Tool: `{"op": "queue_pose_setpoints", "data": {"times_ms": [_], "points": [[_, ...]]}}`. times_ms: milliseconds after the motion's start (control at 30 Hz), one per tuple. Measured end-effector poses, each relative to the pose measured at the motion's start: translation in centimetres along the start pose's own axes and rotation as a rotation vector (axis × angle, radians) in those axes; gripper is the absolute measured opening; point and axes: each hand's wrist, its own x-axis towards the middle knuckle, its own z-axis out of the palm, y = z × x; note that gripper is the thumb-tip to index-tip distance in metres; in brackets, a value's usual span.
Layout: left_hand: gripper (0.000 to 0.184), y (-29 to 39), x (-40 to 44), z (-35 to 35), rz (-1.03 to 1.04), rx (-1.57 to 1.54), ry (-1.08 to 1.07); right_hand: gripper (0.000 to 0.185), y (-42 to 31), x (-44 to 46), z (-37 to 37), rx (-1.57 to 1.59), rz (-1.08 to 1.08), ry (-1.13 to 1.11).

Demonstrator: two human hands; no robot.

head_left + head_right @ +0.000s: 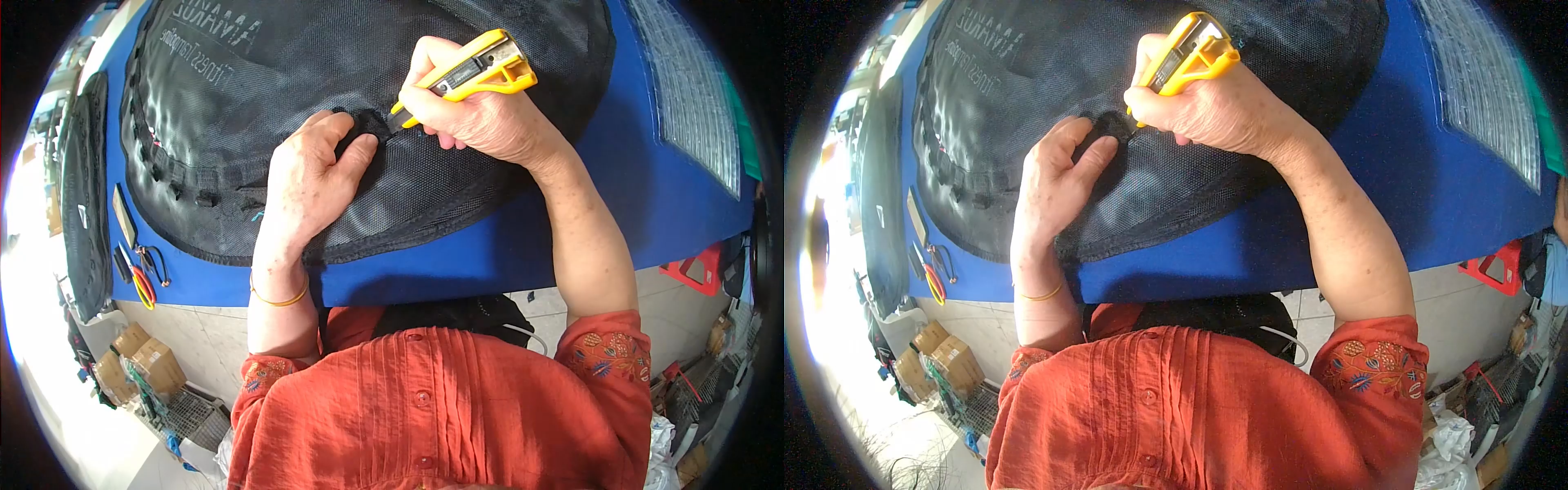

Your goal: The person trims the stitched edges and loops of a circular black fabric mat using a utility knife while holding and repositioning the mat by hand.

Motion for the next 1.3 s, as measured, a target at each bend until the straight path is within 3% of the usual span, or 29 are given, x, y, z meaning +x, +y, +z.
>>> {"op": "queue_pose_setpoints", "data": {"times_ms": [433,500,767,1300], "points": [[0.024,0.1,0.1,0.0,-0.008,0.018,-0.013,0.014,0.2,0.0,-0.3,0.007,0.01,0.015],[0.024,0.3,0.1,-0.1,-0.011,0.009,-0.011,0.015,0.4,0.0,0.2,0.009,-0.008,0.116],[0.022,0.3,0.0,0.0,-0.042,-0.036,-0.005,0.017,0.8,0.1,0.4,0.003,-0.086,0.063],[0.022,0.2,0.1,-0.2,-0.093,-0.08,-0.039,0.013,0.1,0.3,-0.5,0.016,-0.013,-0.008]]}}
